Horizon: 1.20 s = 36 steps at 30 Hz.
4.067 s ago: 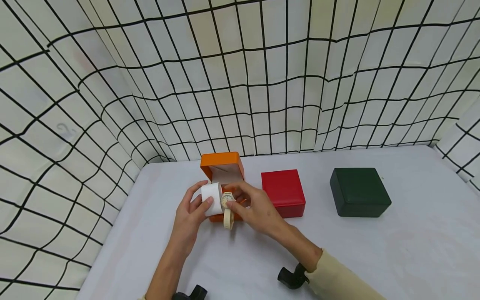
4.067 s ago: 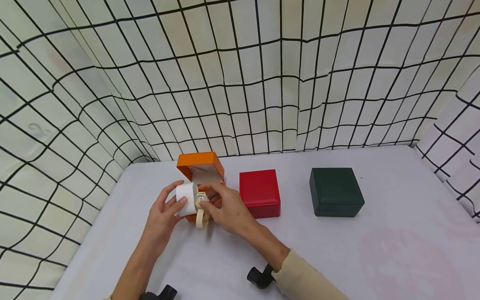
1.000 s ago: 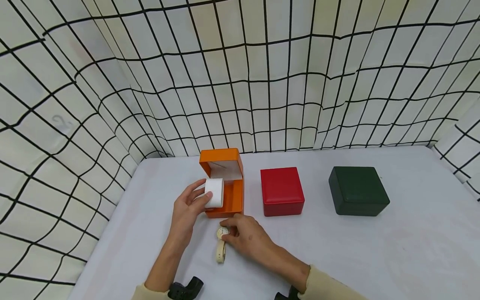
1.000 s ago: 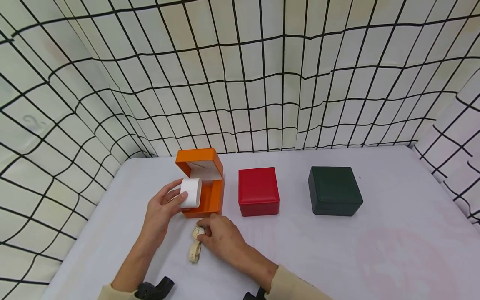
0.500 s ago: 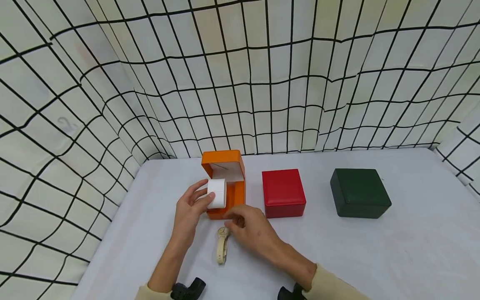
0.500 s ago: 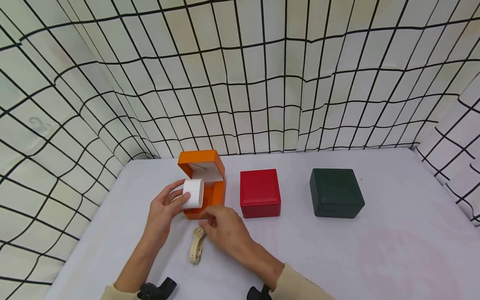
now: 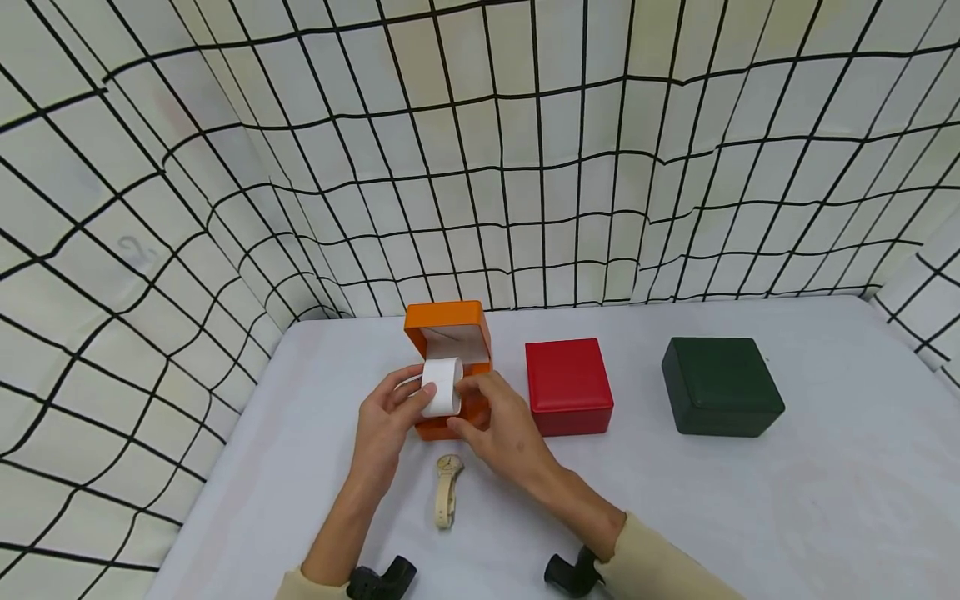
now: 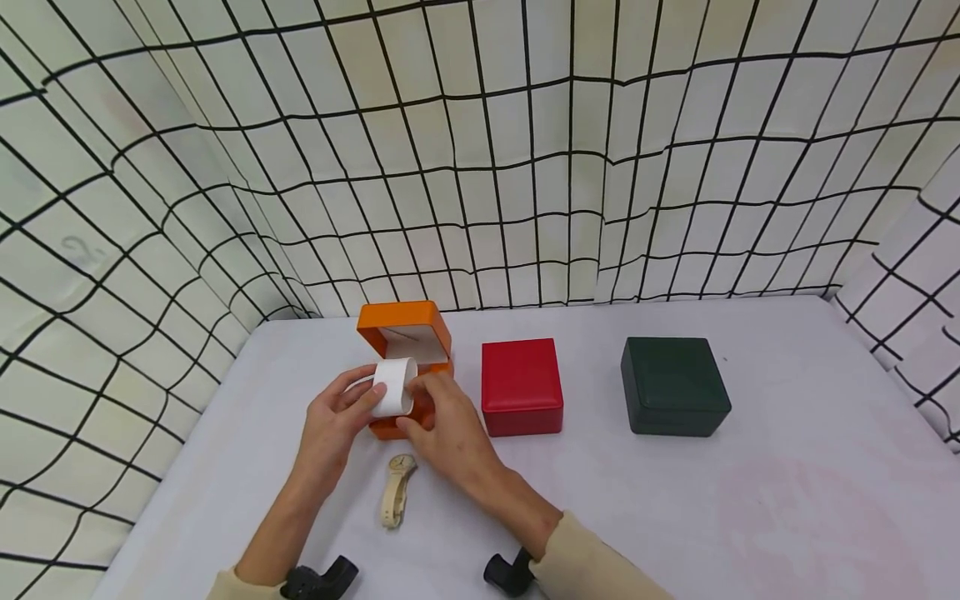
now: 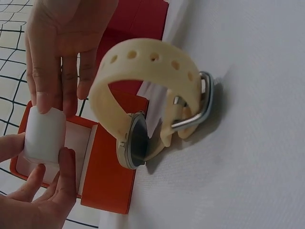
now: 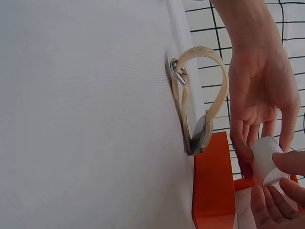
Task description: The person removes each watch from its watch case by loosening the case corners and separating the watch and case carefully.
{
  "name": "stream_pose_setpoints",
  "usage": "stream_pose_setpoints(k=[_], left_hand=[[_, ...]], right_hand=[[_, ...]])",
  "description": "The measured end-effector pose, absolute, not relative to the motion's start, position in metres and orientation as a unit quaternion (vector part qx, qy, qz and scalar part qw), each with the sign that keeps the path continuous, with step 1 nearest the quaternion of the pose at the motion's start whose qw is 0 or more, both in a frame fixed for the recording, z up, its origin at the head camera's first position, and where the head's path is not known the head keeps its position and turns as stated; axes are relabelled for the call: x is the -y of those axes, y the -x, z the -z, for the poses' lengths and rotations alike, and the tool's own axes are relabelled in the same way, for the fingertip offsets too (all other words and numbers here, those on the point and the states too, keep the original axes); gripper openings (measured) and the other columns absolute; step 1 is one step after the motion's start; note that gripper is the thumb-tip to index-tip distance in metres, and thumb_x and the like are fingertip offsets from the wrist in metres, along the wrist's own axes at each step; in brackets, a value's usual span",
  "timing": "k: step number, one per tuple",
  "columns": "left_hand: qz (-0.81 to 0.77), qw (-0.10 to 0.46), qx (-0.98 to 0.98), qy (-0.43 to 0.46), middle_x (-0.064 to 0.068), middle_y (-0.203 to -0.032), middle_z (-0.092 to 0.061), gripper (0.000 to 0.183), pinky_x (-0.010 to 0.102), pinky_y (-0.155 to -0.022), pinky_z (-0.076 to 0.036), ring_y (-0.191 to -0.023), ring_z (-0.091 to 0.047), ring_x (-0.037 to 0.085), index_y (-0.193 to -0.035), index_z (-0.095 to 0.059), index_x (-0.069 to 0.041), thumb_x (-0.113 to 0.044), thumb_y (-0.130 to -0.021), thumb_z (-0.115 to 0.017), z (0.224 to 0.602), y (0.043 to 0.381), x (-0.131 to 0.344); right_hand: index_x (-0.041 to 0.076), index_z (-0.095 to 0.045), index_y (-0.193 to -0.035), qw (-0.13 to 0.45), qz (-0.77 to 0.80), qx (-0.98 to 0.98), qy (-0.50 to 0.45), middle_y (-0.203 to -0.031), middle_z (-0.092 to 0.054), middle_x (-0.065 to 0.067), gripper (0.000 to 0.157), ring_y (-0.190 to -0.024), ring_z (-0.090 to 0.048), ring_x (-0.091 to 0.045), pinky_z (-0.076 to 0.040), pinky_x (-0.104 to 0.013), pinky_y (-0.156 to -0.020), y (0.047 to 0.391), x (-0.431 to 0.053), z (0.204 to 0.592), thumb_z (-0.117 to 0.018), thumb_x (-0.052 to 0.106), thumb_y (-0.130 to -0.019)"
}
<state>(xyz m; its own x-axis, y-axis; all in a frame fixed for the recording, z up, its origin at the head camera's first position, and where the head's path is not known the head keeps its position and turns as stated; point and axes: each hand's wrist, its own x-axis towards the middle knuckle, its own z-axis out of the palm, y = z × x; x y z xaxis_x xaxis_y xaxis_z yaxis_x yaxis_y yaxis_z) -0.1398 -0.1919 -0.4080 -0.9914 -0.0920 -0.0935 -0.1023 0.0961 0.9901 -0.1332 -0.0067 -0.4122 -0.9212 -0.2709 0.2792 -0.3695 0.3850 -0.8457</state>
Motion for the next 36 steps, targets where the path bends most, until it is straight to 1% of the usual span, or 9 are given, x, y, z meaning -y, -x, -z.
stream_pose_setpoints(k=[5,10,15,18,20,24,29,31,36], left_hand=[[-0.663,-0.004,-0.746,0.057,0.008,-0.148,-0.057,0.044,0.018,-0.089,-0.058,-0.111,-0.070,0.012,-0.141,-0.060,-0.011,-0.025,-0.101,-0.070,0.407,0.140,0.192],[-0.660,-0.005,-0.750,0.046,0.004,-0.146,-0.056,0.043,0.018,-0.091,-0.058,-0.108,-0.070,0.012,-0.141,-0.061,-0.013,-0.023,-0.101,-0.070,0.407,0.141,0.193],[-0.653,-0.007,-0.756,0.037,0.006,-0.146,-0.060,0.044,0.015,-0.096,-0.055,-0.121,-0.067,0.011,-0.143,-0.061,-0.014,-0.016,-0.100,-0.071,0.408,0.141,0.194],[-0.635,-0.017,-0.772,0.029,0.008,-0.144,-0.063,0.046,0.012,-0.098,-0.053,-0.130,-0.061,0.015,-0.143,-0.062,-0.014,-0.013,-0.098,-0.073,0.408,0.140,0.194],[-0.618,-0.022,-0.785,0.025,0.008,-0.143,-0.064,0.048,0.011,-0.097,-0.053,-0.132,-0.060,0.018,-0.143,-0.062,-0.015,-0.014,-0.097,-0.074,0.408,0.139,0.195],[-0.592,-0.023,-0.805,0.023,0.010,-0.141,-0.065,0.052,0.011,-0.094,-0.054,-0.129,-0.061,0.025,-0.145,-0.062,-0.015,-0.017,-0.095,-0.076,0.408,0.139,0.197],[-0.572,-0.015,-0.820,0.026,0.012,-0.141,-0.064,0.054,0.016,-0.093,-0.058,-0.121,-0.067,0.031,-0.146,-0.061,-0.017,-0.017,-0.094,-0.078,0.410,0.139,0.198],[-0.567,-0.013,-0.823,0.025,0.013,-0.140,-0.064,0.055,0.018,-0.092,-0.059,-0.117,-0.069,0.032,-0.146,-0.061,-0.017,-0.016,-0.094,-0.078,0.411,0.139,0.198],[-0.568,-0.009,-0.823,0.022,0.016,-0.136,-0.066,0.056,0.016,-0.087,-0.058,-0.111,-0.071,0.030,-0.145,-0.062,-0.016,-0.012,-0.092,-0.080,0.413,0.140,0.197]], right_hand=[[0.006,-0.065,-0.125,0.061,-0.540,0.816,-0.197,-0.123,-0.065,-0.009,0.039,-0.099,-0.065,-0.019,-0.061,-0.023,-0.081,0.138,0.009,0.413,-0.081,0.006,-0.089],[0.007,-0.066,-0.122,0.061,-0.565,0.802,-0.187,-0.123,-0.064,-0.008,0.037,-0.098,-0.067,-0.019,-0.062,-0.022,-0.083,0.142,0.010,0.414,-0.080,0.003,-0.089],[0.007,-0.066,-0.122,0.065,-0.580,0.793,-0.172,-0.124,-0.066,-0.007,0.036,-0.103,-0.068,-0.022,-0.062,-0.022,-0.085,0.145,0.010,0.416,-0.080,0.004,-0.089],[0.005,-0.066,-0.122,0.074,-0.582,0.792,-0.170,-0.124,-0.066,-0.009,0.036,-0.104,-0.068,-0.025,-0.062,-0.025,-0.085,0.146,0.011,0.417,-0.079,0.002,-0.089],[0.004,-0.066,-0.122,0.075,-0.586,0.789,-0.169,-0.124,-0.067,-0.010,0.036,-0.104,-0.068,-0.027,-0.063,-0.028,-0.085,0.146,0.012,0.418,-0.079,0.000,-0.089],[0.003,-0.065,-0.124,0.074,-0.591,0.785,-0.169,-0.126,-0.066,-0.012,0.038,-0.102,-0.068,-0.026,-0.064,-0.031,-0.085,0.147,0.014,0.420,-0.078,-0.002,-0.089],[0.003,-0.065,-0.127,0.053,-0.585,0.794,-0.159,-0.129,-0.065,-0.012,0.039,-0.096,-0.068,-0.023,-0.062,-0.022,-0.082,0.148,0.016,0.421,-0.077,-0.002,-0.090],[0.003,-0.064,-0.127,0.046,-0.579,0.799,-0.155,-0.128,-0.065,-0.013,0.040,-0.094,-0.068,-0.022,-0.062,-0.022,-0.082,0.148,0.016,0.421,-0.077,-0.002,-0.090],[0.003,-0.062,-0.129,0.037,-0.567,0.809,-0.148,-0.123,-0.066,-0.013,0.042,-0.100,-0.068,-0.024,-0.064,-0.028,-0.085,0.150,0.016,0.422,-0.077,-0.002,-0.090]])
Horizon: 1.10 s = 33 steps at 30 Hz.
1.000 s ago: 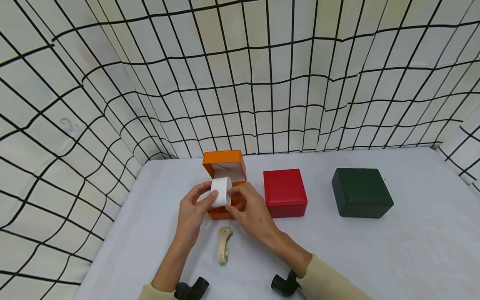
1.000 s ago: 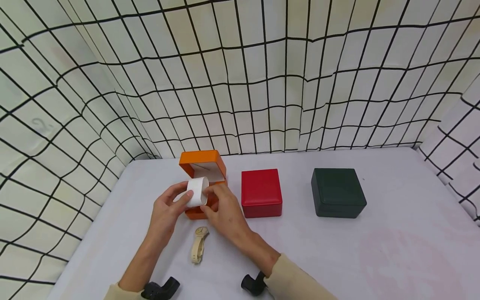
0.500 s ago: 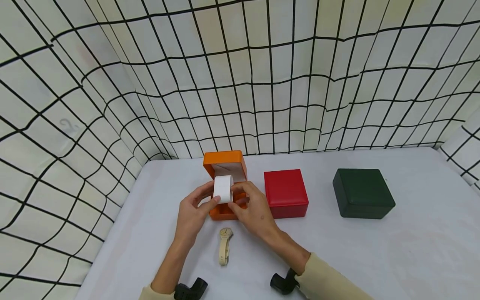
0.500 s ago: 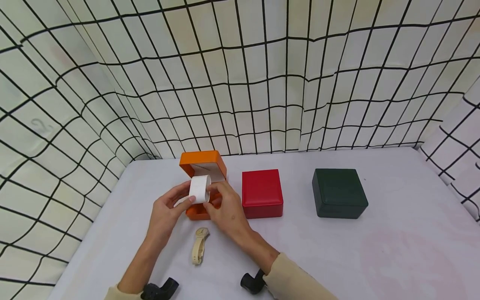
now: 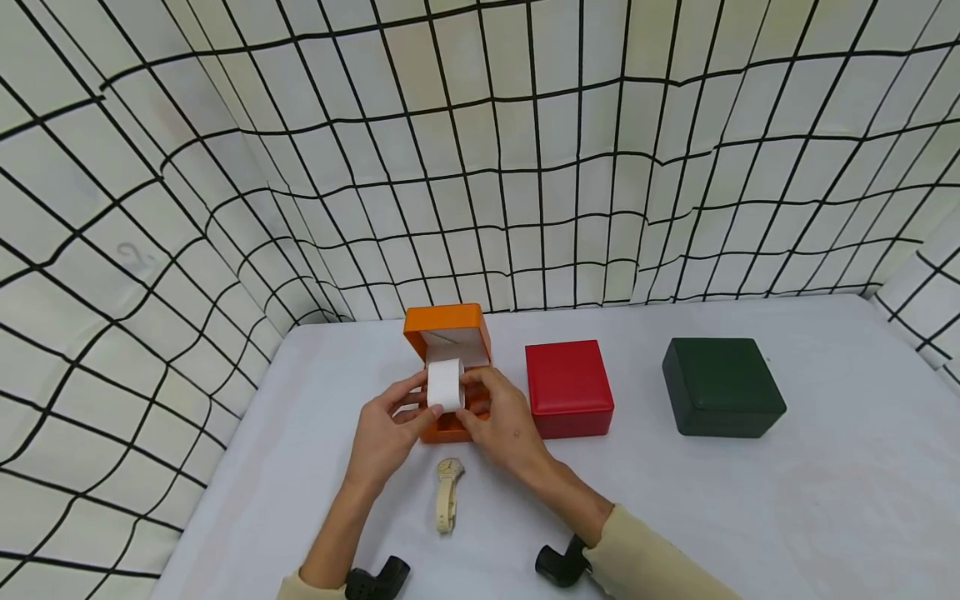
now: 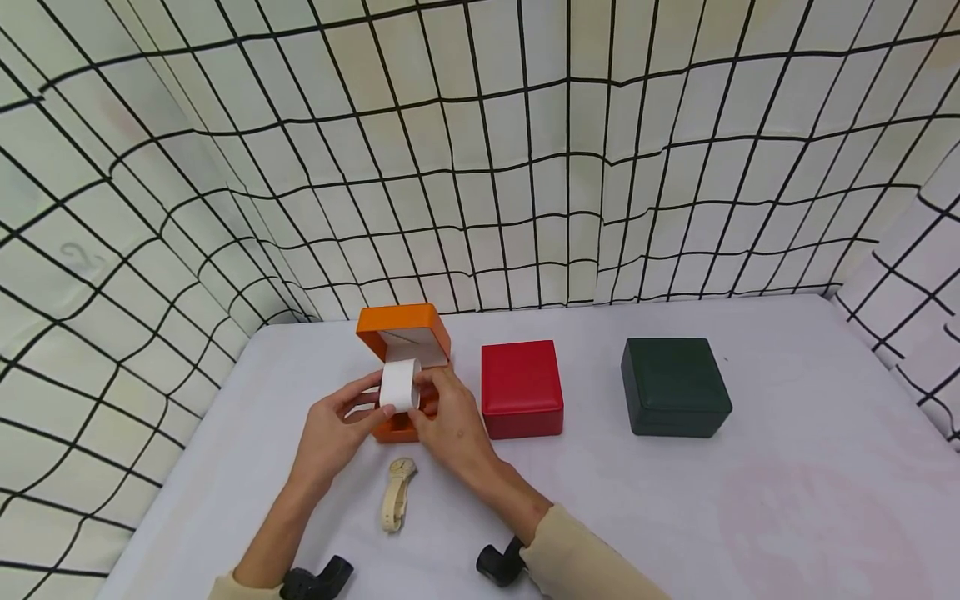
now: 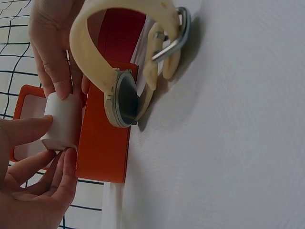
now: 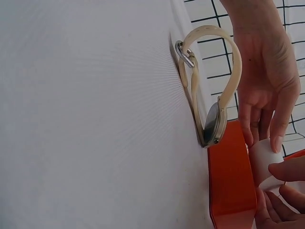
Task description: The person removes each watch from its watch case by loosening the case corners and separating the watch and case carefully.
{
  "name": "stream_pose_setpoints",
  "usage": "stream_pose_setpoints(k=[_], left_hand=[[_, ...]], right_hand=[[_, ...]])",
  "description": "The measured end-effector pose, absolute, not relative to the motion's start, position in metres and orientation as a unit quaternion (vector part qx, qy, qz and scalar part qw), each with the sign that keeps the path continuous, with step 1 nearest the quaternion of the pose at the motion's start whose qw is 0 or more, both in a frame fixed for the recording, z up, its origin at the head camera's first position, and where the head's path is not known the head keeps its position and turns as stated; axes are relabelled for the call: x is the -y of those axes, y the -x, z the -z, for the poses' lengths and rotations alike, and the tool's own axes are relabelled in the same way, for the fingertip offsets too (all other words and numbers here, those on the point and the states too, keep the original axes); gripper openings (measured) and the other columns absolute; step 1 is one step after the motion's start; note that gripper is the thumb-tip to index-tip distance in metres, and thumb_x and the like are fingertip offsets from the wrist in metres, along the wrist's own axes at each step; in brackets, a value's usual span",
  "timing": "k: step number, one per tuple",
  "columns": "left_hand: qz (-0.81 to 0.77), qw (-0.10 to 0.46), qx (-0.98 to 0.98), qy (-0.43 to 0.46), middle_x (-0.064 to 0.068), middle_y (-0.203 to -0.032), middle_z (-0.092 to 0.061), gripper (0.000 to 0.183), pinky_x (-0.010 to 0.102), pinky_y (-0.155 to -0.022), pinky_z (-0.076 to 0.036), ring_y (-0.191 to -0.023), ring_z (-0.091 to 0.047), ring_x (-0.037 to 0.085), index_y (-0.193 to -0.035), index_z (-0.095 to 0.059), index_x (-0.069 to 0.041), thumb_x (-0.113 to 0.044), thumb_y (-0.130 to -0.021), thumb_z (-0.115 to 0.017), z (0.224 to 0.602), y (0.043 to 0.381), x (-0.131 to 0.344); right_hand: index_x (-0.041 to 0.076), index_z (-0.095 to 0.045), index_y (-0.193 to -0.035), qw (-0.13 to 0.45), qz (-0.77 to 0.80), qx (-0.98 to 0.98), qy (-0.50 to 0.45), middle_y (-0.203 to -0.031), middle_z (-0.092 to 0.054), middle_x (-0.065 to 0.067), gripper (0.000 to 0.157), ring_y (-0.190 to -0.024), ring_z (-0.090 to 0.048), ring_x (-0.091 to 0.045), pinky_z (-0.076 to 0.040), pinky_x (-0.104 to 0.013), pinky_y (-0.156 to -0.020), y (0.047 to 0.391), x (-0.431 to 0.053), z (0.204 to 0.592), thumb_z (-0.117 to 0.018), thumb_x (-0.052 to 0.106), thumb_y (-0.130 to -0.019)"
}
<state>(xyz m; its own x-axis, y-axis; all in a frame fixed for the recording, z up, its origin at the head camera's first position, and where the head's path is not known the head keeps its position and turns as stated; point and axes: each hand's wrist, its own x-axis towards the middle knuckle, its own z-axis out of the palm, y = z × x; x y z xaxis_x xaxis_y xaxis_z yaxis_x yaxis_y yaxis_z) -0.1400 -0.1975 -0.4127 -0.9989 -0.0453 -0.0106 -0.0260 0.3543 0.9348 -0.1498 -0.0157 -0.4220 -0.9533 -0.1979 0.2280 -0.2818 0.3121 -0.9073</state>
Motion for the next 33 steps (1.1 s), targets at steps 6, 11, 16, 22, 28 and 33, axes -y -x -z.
stream_pose_setpoints(k=[6,11,16,22,28,33], left_hand=[[0.575,-0.001,0.818,-0.022,0.019,-0.132,-0.065,0.060,0.014,-0.084,-0.058,-0.109,-0.071,0.028,-0.148,-0.059,-0.014,-0.008,-0.091,-0.079,0.4150,0.1414,0.1975],[0.569,0.000,0.822,-0.016,0.020,-0.131,-0.065,0.061,0.013,-0.081,-0.058,-0.106,-0.070,0.027,-0.148,-0.058,-0.014,-0.008,-0.091,-0.079,0.4163,0.1415,0.1982],[0.557,-0.003,0.830,-0.012,0.020,-0.131,-0.065,0.062,0.013,-0.081,-0.057,-0.106,-0.070,0.027,-0.148,-0.058,-0.015,-0.006,-0.091,-0.079,0.4166,0.1431,0.1978],[0.531,-0.005,0.847,-0.006,0.016,-0.138,-0.063,0.065,0.012,-0.080,-0.056,-0.107,-0.070,0.026,-0.152,-0.054,-0.016,-0.006,-0.092,-0.078,0.4146,0.1439,0.1974],[0.512,-0.007,0.859,0.000,0.016,-0.138,-0.063,0.067,0.012,-0.078,-0.055,-0.105,-0.070,0.025,-0.153,-0.053,-0.016,-0.007,-0.092,-0.078,0.4139,0.1436,0.1966],[0.502,-0.003,0.865,0.011,0.014,-0.141,-0.062,0.068,0.011,-0.084,-0.054,-0.108,-0.068,0.026,-0.153,-0.053,-0.015,-0.007,-0.092,-0.079,0.4144,0.1435,0.1955]], right_hand=[[0.002,-0.061,-0.131,0.031,-0.570,0.808,-0.147,-0.121,-0.068,-0.014,0.045,-0.101,-0.068,-0.026,-0.063,-0.030,-0.085,0.1518,0.0163,0.4239,-0.078,-0.003,-0.089],[0.001,-0.058,-0.134,0.024,-0.569,0.808,-0.148,-0.118,-0.068,-0.015,0.049,-0.102,-0.069,-0.026,-0.063,-0.033,-0.087,0.1533,0.0175,0.4249,-0.077,-0.003,-0.089],[0.000,-0.058,-0.136,0.029,-0.558,0.816,-0.148,-0.117,-0.067,-0.014,0.051,-0.102,-0.068,-0.026,-0.063,-0.034,-0.087,0.1535,0.0182,0.4252,-0.078,-0.002,-0.089],[-0.002,-0.059,-0.137,0.032,-0.545,0.825,-0.147,-0.116,-0.065,-0.015,0.052,-0.099,-0.066,-0.023,-0.063,-0.033,-0.085,0.1524,0.0180,0.4246,-0.078,-0.002,-0.089],[-0.002,-0.057,-0.141,0.034,-0.539,0.828,-0.149,-0.119,-0.064,-0.015,0.055,-0.101,-0.065,-0.022,-0.063,-0.032,-0.087,0.1507,0.0168,0.4243,-0.077,-0.002,-0.089],[-0.003,-0.057,-0.140,0.034,-0.535,0.831,-0.151,-0.120,-0.064,-0.016,0.054,-0.099,-0.065,-0.021,-0.063,-0.030,-0.086,0.1508,0.0163,0.4244,-0.077,-0.003,-0.089]])
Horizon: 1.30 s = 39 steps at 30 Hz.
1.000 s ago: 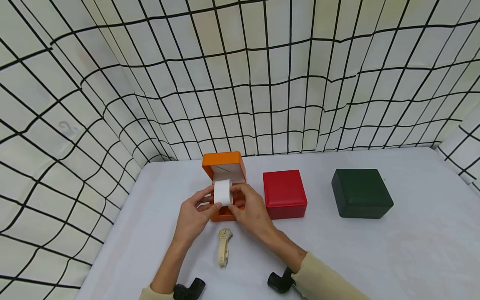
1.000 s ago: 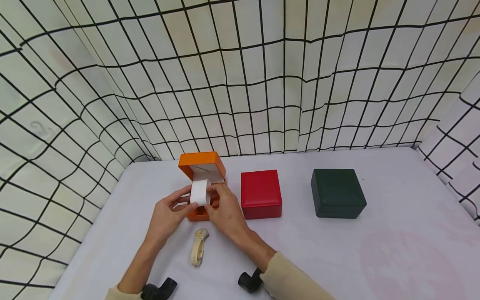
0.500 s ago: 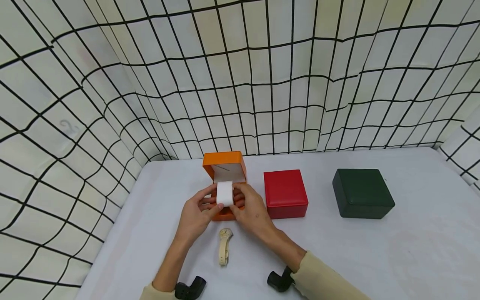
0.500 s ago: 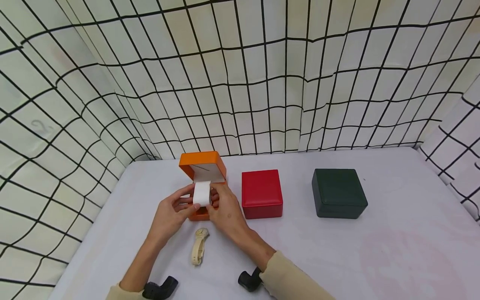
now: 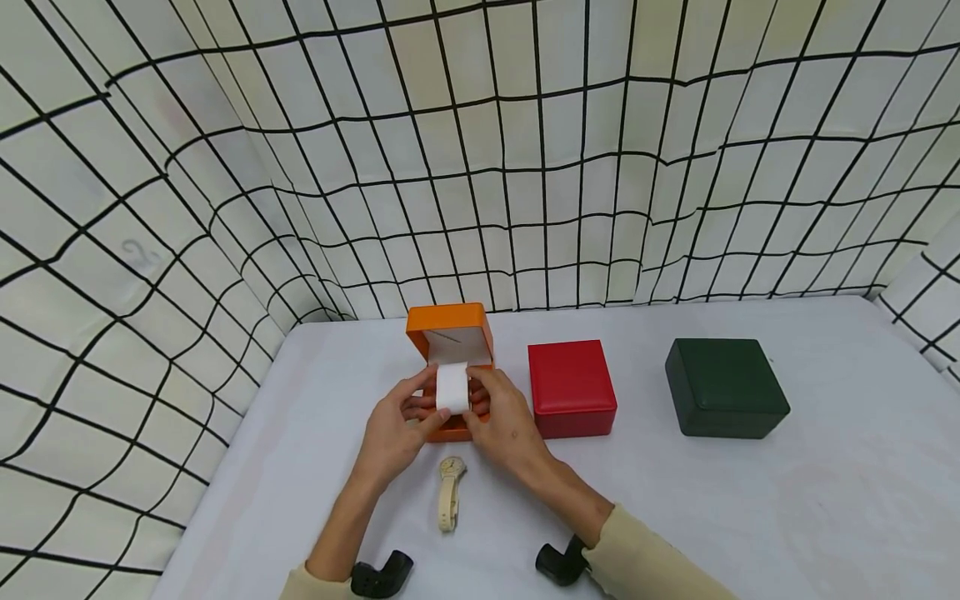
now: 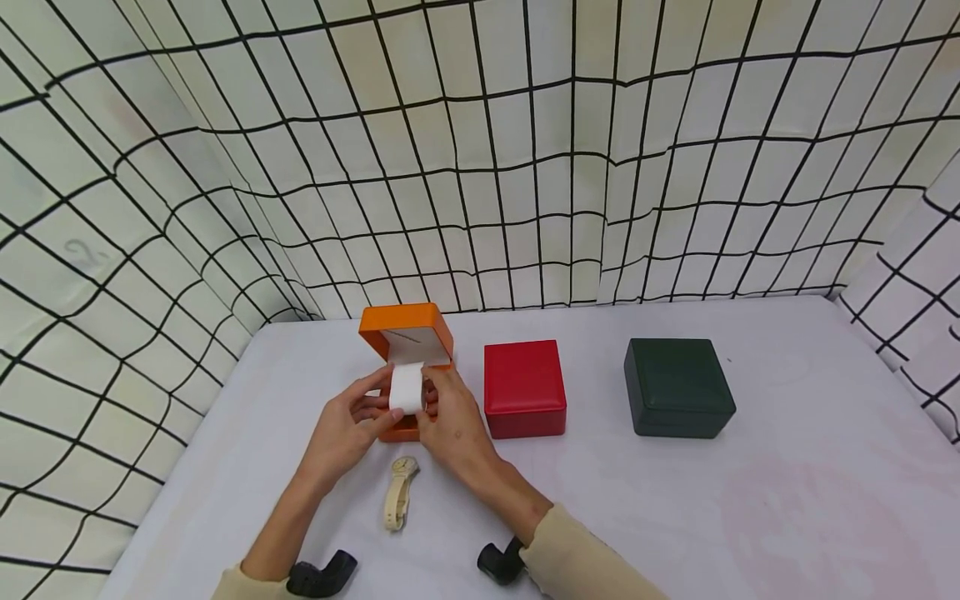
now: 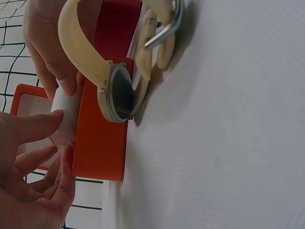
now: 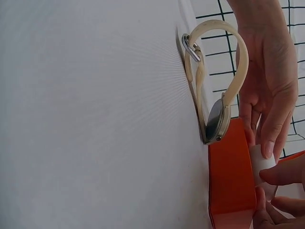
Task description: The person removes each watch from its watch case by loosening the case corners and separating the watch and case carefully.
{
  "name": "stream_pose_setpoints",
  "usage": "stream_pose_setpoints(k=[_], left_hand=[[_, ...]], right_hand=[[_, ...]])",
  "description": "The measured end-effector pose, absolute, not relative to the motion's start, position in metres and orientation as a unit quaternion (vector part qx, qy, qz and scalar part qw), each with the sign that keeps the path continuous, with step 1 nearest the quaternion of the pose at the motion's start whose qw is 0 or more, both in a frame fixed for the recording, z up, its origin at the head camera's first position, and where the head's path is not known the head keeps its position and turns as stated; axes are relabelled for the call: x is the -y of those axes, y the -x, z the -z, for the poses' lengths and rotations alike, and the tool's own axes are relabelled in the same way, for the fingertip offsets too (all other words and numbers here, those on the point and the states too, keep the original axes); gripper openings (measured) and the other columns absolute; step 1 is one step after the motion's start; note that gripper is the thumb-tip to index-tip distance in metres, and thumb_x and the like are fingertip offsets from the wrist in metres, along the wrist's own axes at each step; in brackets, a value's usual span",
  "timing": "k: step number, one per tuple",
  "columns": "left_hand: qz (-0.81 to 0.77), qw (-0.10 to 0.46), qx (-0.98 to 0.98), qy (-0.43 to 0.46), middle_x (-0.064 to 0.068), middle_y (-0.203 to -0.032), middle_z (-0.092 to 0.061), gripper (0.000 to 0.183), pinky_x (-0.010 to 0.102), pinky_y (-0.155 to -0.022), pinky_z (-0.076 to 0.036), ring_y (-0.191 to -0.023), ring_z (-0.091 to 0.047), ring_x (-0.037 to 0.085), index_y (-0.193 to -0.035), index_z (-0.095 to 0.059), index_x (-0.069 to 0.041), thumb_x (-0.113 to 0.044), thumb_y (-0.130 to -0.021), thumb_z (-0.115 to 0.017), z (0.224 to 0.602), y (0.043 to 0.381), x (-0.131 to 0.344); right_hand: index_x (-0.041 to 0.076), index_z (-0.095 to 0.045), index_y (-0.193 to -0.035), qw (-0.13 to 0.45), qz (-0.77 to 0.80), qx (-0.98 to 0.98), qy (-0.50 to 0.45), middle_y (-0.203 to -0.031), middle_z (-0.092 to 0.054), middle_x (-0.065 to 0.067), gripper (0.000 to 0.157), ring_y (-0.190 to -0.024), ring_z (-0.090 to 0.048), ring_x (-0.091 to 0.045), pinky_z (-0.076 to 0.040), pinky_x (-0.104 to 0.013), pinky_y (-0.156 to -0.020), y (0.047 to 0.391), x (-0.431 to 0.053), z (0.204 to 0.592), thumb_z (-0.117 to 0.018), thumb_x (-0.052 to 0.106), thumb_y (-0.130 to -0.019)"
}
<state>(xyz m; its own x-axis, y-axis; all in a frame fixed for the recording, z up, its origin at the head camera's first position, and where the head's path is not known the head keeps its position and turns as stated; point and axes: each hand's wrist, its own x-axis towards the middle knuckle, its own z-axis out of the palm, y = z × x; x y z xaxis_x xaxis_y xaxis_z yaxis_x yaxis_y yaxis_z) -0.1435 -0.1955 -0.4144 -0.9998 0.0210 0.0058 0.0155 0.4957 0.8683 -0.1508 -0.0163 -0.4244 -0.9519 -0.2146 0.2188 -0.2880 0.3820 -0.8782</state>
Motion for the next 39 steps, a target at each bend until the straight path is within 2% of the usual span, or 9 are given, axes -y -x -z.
stream_pose_setpoints(k=[8,15,23,31,39], left_hand=[[-0.486,0.002,-0.874,-0.007,0.015,-0.136,-0.064,0.066,0.013,-0.083,-0.055,-0.107,-0.068,0.027,-0.151,-0.055,-0.015,-0.008,-0.091,-0.080,0.4147,0.1436,0.1951],[-0.464,0.010,-0.886,-0.010,0.017,-0.124,-0.068,0.065,0.030,-0.091,-0.061,-0.107,-0.068,0.027,-0.152,-0.054,-0.015,-0.010,-0.092,-0.079,0.4162,0.1454,0.1959],[-0.456,0.007,-0.890,-0.016,0.014,-0.128,-0.066,0.064,0.042,-0.100,-0.058,-0.111,-0.065,0.028,-0.151,-0.055,-0.013,-0.009,-0.092,-0.079,0.4196,0.1468,0.1972],[-0.454,0.012,-0.890,-0.020,0.012,-0.129,-0.066,0.065,0.046,-0.104,-0.057,-0.114,-0.063,0.027,-0.150,-0.056,-0.014,-0.009,-0.090,-0.080,0.4206,0.1501,0.1970],[-0.457,0.016,-0.889,-0.019,0.012,-0.128,-0.066,0.066,0.042,-0.102,-0.058,-0.113,-0.064,0.026,-0.151,-0.055,-0.014,-0.008,-0.090,-0.080,0.4204,0.1513,0.1985]], right_hand=[[-0.004,-0.057,-0.140,0.041,-0.530,0.833,-0.156,-0.118,-0.064,-0.016,0.055,-0.097,-0.064,-0.019,-0.062,-0.026,-0.085,0.1517,0.0167,0.4250,-0.076,-0.003,-0.089],[-0.005,-0.058,-0.137,0.043,-0.521,0.838,-0.158,-0.113,-0.064,-0.015,0.052,-0.095,-0.063,-0.020,-0.062,-0.026,-0.084,0.1518,0.0172,0.4255,-0.076,-0.004,-0.088],[-0.007,-0.058,-0.137,0.040,-0.513,0.843,-0.158,-0.111,-0.064,-0.015,0.054,-0.094,-0.063,-0.018,-0.061,-0.026,-0.084,0.1533,0.0177,0.4279,-0.078,-0.005,-0.087],[-0.006,-0.059,-0.137,0.040,-0.511,0.844,-0.157,-0.110,-0.063,-0.015,0.054,-0.094,-0.063,-0.018,-0.061,-0.026,-0.083,0.1541,0.0164,0.4282,-0.078,-0.005,-0.086],[-0.006,-0.060,-0.137,0.040,-0.507,0.847,-0.153,-0.110,-0.063,-0.014,0.053,-0.094,-0.063,-0.018,-0.061,-0.026,-0.083,0.1543,0.0172,0.4281,-0.078,-0.004,-0.087]])
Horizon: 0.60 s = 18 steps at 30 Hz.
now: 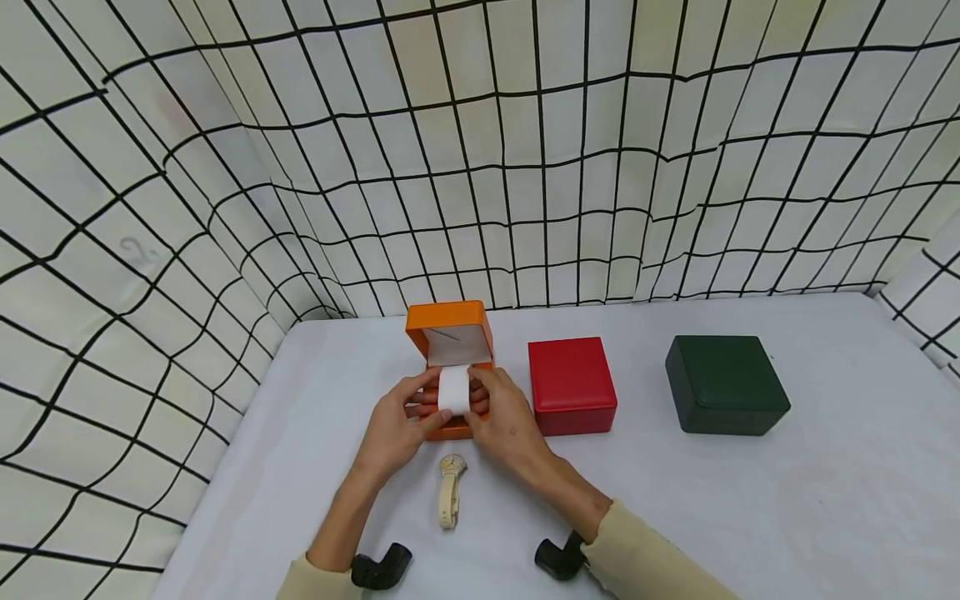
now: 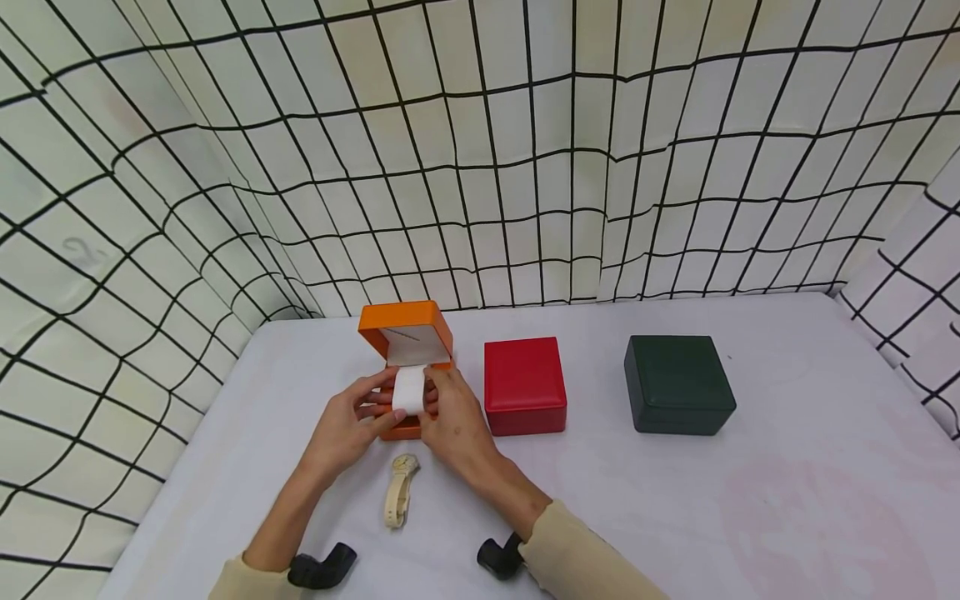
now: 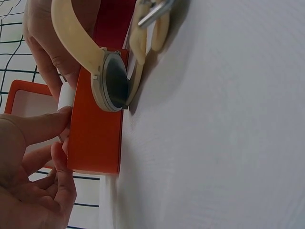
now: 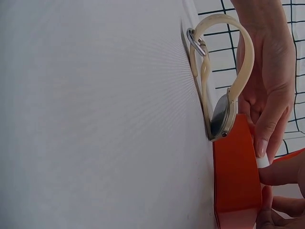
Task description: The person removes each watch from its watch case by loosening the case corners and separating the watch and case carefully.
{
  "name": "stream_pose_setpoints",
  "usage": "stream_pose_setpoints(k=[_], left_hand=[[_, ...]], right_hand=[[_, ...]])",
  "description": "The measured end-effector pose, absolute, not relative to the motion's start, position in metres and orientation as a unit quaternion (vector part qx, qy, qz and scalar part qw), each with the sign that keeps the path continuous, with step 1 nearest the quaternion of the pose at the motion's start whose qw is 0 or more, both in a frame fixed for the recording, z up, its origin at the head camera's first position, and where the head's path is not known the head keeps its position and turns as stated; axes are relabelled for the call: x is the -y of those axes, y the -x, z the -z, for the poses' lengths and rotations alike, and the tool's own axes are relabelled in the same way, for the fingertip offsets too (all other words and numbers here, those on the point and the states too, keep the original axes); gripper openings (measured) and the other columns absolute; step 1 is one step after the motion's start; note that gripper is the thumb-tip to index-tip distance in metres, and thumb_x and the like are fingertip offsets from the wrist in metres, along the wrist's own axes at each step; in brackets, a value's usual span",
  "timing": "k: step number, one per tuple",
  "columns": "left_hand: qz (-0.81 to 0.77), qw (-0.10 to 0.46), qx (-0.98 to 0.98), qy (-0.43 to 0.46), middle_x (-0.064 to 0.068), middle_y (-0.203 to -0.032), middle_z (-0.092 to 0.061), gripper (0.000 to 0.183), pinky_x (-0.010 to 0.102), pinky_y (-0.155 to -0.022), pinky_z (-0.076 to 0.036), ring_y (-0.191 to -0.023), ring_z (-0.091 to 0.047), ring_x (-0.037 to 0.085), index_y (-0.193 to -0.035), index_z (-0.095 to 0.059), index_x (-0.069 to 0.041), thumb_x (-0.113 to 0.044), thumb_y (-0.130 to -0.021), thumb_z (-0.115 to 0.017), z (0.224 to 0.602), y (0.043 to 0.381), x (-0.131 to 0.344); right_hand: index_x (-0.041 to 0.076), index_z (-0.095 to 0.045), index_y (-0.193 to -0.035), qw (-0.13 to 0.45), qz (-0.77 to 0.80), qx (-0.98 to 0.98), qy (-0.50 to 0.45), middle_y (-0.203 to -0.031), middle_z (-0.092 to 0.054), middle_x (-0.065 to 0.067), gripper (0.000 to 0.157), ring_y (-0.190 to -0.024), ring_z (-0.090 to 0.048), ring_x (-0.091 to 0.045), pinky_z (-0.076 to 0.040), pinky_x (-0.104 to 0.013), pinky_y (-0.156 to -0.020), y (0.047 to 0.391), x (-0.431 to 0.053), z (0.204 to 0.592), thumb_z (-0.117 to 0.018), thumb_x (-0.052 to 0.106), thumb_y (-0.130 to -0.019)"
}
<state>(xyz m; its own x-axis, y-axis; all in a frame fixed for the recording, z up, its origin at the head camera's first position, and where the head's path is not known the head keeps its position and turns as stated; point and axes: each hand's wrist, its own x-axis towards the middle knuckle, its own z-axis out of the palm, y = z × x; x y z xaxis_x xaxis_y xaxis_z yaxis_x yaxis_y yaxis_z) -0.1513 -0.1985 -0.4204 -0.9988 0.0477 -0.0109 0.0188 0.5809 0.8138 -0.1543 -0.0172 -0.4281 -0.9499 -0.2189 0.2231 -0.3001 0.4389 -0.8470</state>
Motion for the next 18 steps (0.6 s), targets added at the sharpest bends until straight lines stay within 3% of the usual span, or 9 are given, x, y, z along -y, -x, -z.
stream_pose_setpoints(k=[18], left_hand=[[-0.469,0.015,-0.883,-0.026,0.013,-0.125,-0.066,0.066,0.037,-0.100,-0.058,-0.111,-0.064,0.025,-0.150,-0.056,-0.012,-0.005,-0.089,-0.081,0.4209,0.1535,0.1995]], right_hand=[[-0.006,-0.059,-0.137,0.034,-0.500,0.853,-0.146,-0.112,-0.063,-0.014,0.056,-0.096,-0.062,-0.018,-0.062,-0.028,-0.085,0.1558,0.0184,0.4274,-0.080,-0.003,-0.086]])
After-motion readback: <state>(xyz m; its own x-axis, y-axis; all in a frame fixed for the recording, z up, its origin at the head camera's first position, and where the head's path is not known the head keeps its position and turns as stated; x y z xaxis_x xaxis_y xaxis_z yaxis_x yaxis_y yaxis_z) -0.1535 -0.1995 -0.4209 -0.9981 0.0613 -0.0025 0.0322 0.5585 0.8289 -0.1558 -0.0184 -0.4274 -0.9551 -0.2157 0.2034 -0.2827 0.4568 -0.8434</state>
